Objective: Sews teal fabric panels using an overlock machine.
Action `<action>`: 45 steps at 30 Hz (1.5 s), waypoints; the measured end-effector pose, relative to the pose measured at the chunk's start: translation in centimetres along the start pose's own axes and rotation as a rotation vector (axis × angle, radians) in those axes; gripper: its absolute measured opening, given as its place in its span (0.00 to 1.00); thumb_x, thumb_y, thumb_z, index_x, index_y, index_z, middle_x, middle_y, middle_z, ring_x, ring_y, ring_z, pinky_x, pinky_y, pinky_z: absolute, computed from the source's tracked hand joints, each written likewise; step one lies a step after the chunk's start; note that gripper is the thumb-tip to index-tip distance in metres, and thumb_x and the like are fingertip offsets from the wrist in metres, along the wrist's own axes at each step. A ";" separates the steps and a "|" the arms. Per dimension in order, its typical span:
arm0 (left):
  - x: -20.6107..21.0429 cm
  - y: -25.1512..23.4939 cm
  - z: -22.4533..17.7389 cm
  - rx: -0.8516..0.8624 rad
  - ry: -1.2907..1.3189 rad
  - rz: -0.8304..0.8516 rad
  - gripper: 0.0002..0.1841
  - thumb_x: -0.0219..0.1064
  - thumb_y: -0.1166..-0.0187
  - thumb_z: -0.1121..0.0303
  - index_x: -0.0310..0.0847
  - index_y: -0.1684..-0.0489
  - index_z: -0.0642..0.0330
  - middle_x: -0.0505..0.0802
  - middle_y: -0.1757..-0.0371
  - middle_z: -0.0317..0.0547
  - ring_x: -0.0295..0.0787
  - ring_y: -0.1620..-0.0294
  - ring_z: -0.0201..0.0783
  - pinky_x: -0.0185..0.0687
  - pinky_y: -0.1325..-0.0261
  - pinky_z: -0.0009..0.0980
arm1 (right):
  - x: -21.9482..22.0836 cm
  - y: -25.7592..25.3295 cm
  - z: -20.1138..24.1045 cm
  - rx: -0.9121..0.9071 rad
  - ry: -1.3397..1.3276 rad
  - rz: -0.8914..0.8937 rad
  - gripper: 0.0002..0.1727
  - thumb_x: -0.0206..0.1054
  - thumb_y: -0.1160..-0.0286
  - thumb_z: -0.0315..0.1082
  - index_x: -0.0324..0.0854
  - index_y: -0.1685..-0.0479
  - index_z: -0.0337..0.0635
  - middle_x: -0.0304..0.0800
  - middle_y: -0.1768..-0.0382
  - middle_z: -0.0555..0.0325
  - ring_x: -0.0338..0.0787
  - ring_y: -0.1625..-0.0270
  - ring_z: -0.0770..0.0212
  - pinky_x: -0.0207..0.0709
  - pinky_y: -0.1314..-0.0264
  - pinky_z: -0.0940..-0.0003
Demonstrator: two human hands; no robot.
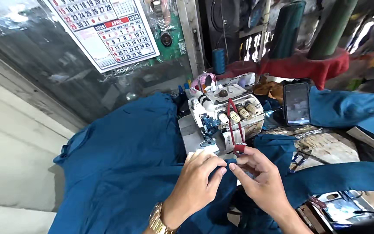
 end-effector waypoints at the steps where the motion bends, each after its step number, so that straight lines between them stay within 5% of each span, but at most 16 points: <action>1: 0.1 -0.1 -0.1 0.004 0.015 -0.007 0.09 0.64 0.14 0.54 0.91 0.52 0.38 0.90 0.50 0.19 0.82 0.43 0.23 0.78 0.40 0.34 | 0.0 0.0 0.1 -0.006 0.002 -0.015 0.26 0.77 0.28 0.36 0.81 0.28 0.56 0.95 0.61 0.61 0.95 0.62 0.57 0.94 0.58 0.60; 7: -0.2 -1.1 -0.1 -0.001 0.130 0.098 0.15 0.61 0.12 0.52 0.87 0.37 0.42 0.90 0.40 0.23 0.83 0.36 0.23 0.82 0.31 0.35 | -0.1 -0.1 0.5 -0.073 0.034 -0.013 0.26 0.74 0.25 0.36 0.81 0.26 0.53 0.95 0.61 0.63 0.94 0.63 0.61 0.93 0.58 0.63; 12: -1.0 -1.2 -1.0 -0.052 0.348 0.036 0.09 0.70 0.18 0.57 0.92 0.53 0.47 0.94 0.54 0.26 0.91 0.50 0.24 0.91 0.46 0.29 | -0.2 -0.2 1.4 -0.122 -0.004 0.049 0.22 0.67 0.17 0.37 0.80 0.25 0.50 0.95 0.59 0.61 0.92 0.65 0.63 0.90 0.63 0.68; 15: -1.0 -1.6 -0.4 0.012 0.360 -0.071 0.06 0.74 0.21 0.65 0.92 0.52 0.51 0.92 0.53 0.29 0.89 0.51 0.27 0.91 0.47 0.29 | 0.6 0.7 1.5 -0.099 -0.094 0.080 0.24 0.65 0.16 0.38 0.74 0.21 0.51 0.92 0.43 0.55 0.94 0.53 0.56 0.93 0.53 0.62; 17: -1.2 -1.4 -0.1 -0.007 0.309 -0.116 0.05 0.73 0.20 0.66 0.91 0.54 0.51 0.91 0.54 0.29 0.89 0.52 0.26 0.90 0.49 0.27 | 1.7 2.6 0.1 -0.024 -0.138 0.113 0.33 0.71 0.21 0.35 0.68 0.14 0.53 0.88 0.36 0.53 0.95 0.54 0.55 0.95 0.54 0.59; 20: -1.7 -1.0 1.4 -0.051 0.234 -0.086 0.06 0.68 0.16 0.63 0.88 0.52 0.50 0.90 0.56 0.29 0.88 0.56 0.26 0.90 0.53 0.27 | 2.3 6.1 -3.5 0.071 -0.070 0.180 0.30 0.75 0.26 0.35 0.76 0.22 0.45 0.95 0.54 0.60 0.93 0.66 0.63 0.92 0.65 0.65; 23: -3.8 -1.2 0.5 -0.123 0.234 -0.130 0.06 0.66 0.18 0.65 0.88 0.55 0.52 0.91 0.61 0.30 0.90 0.64 0.28 0.91 0.62 0.26 | 1.1 6.8 -2.1 0.079 -0.061 0.238 0.21 0.77 0.26 0.35 0.84 0.34 0.44 0.94 0.65 0.62 0.92 0.69 0.66 0.90 0.67 0.67; 26: -3.2 -2.5 0.6 -0.130 0.192 -0.249 0.05 0.69 0.19 0.69 0.88 0.53 0.56 0.92 0.61 0.33 0.89 0.65 0.27 0.89 0.61 0.24 | 0.9 5.2 -1.1 0.095 -0.039 0.191 0.19 0.77 0.26 0.35 0.86 0.36 0.44 0.96 0.65 0.65 0.93 0.70 0.67 0.91 0.69 0.69; 30: 1.9 -3.8 5.7 -0.141 -0.056 -0.279 0.08 0.72 0.20 0.60 0.92 0.51 0.47 0.94 0.52 0.26 0.88 0.47 0.24 0.86 0.40 0.32 | 1.3 4.4 -3.3 0.305 -0.079 0.186 0.24 0.77 0.27 0.36 0.83 0.32 0.44 0.96 0.62 0.63 0.95 0.66 0.63 0.93 0.63 0.66; 36: 1.6 -3.8 5.5 -0.173 -0.198 -0.257 0.11 0.74 0.23 0.53 0.91 0.52 0.45 0.93 0.54 0.23 0.87 0.52 0.25 0.82 0.45 0.34 | 0.4 5.2 -4.3 0.412 -0.096 0.283 0.18 0.76 0.25 0.38 0.87 0.39 0.43 0.96 0.66 0.62 0.94 0.68 0.64 0.92 0.64 0.66; 41: 2.3 -3.7 3.4 -0.121 -0.305 -0.205 0.09 0.67 0.18 0.56 0.92 0.57 0.48 0.90 0.60 0.32 0.85 0.53 0.33 0.83 0.49 0.36 | -0.1 4.8 -2.6 0.396 -0.145 0.326 0.25 0.75 0.24 0.33 0.81 0.28 0.38 0.96 0.65 0.61 0.94 0.68 0.63 0.92 0.63 0.64; 45: 3.4 -2.0 3.6 -0.157 -0.269 -0.224 0.14 0.58 0.12 0.62 0.92 0.44 0.46 0.91 0.48 0.31 0.83 0.42 0.33 0.77 0.38 0.38 | -0.6 3.9 -1.2 0.435 -0.242 0.295 0.28 0.73 0.23 0.29 0.76 0.23 0.35 0.93 0.69 0.57 0.90 0.73 0.61 0.88 0.70 0.64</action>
Point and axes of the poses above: each hand's wrist, its own y-axis away from the middle knuckle, its own x-axis out of the palm, z = x × y, the point moved 1 cm from there along -y, towards the middle knuckle
